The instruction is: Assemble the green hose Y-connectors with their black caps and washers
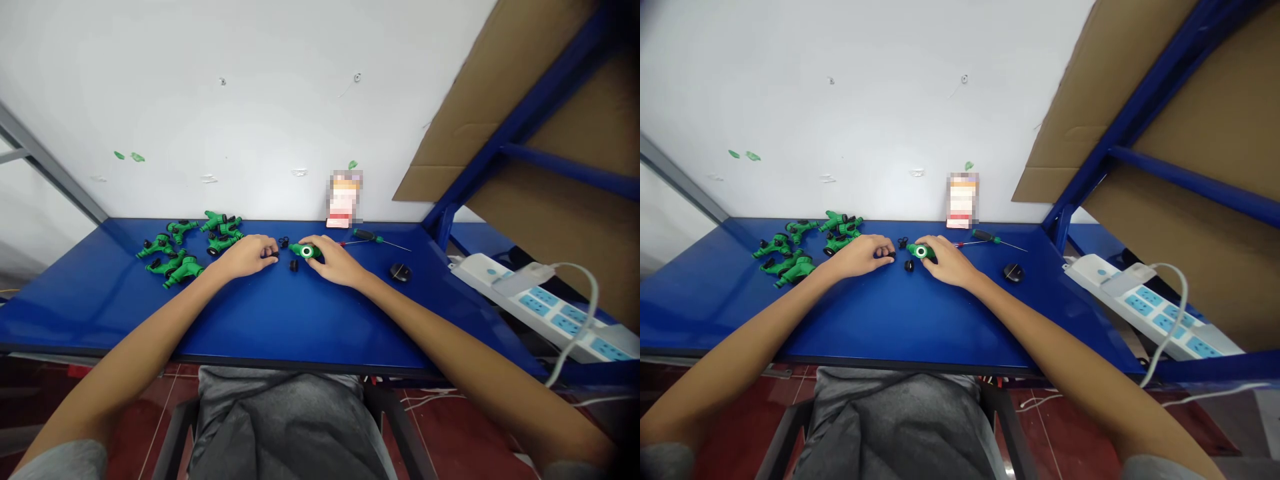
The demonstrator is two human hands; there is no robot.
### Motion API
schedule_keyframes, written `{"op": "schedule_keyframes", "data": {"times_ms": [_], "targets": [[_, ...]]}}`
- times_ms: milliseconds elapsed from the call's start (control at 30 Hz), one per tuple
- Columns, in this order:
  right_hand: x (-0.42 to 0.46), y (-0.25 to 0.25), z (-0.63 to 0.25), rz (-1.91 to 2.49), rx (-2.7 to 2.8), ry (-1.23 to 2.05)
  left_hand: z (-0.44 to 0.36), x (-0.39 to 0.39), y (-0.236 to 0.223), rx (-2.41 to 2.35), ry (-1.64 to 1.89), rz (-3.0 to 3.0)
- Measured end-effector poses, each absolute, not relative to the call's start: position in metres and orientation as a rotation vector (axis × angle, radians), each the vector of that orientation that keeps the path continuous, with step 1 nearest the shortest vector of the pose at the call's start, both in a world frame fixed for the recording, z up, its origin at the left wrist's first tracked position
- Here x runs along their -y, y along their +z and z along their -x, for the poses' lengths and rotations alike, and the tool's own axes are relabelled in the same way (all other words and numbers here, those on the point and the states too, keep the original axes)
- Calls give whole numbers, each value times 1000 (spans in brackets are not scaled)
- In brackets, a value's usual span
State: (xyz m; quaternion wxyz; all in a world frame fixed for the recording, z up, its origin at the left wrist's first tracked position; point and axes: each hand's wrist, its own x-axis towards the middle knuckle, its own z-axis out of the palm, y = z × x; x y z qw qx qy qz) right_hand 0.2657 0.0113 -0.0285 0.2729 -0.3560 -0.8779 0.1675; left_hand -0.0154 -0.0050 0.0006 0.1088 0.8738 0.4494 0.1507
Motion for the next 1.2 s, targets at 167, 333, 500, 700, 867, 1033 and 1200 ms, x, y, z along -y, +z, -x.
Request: {"op": "schedule_keyframes", "data": {"times_ms": [167, 333, 500, 700, 867, 1033, 1200], "targets": [[-11, -25, -268, 972, 2356, 423, 19, 5, -2, -1342, 464, -2626], [-10, -22, -269, 1058, 2311, 428, 16, 7, -3, -1361, 626, -2639], [-12, -21, -266, 1078, 2210, 524, 6, -2, -11, -1385, 678, -2636], [-15, -19, -267, 1153, 2187, 506, 5, -12, -20, -1337, 548, -2731], [-19, -21, -270, 1255, 2166, 493, 12, -7, -12, -1318, 544, -2720], [-19, -22, -273, 1319, 2243, 436, 11, -1, -4, -1315, 604, -2689], [-18, -23, -274, 1267, 2311, 337, 11, 4, -1, -1309, 686, -2660]]}}
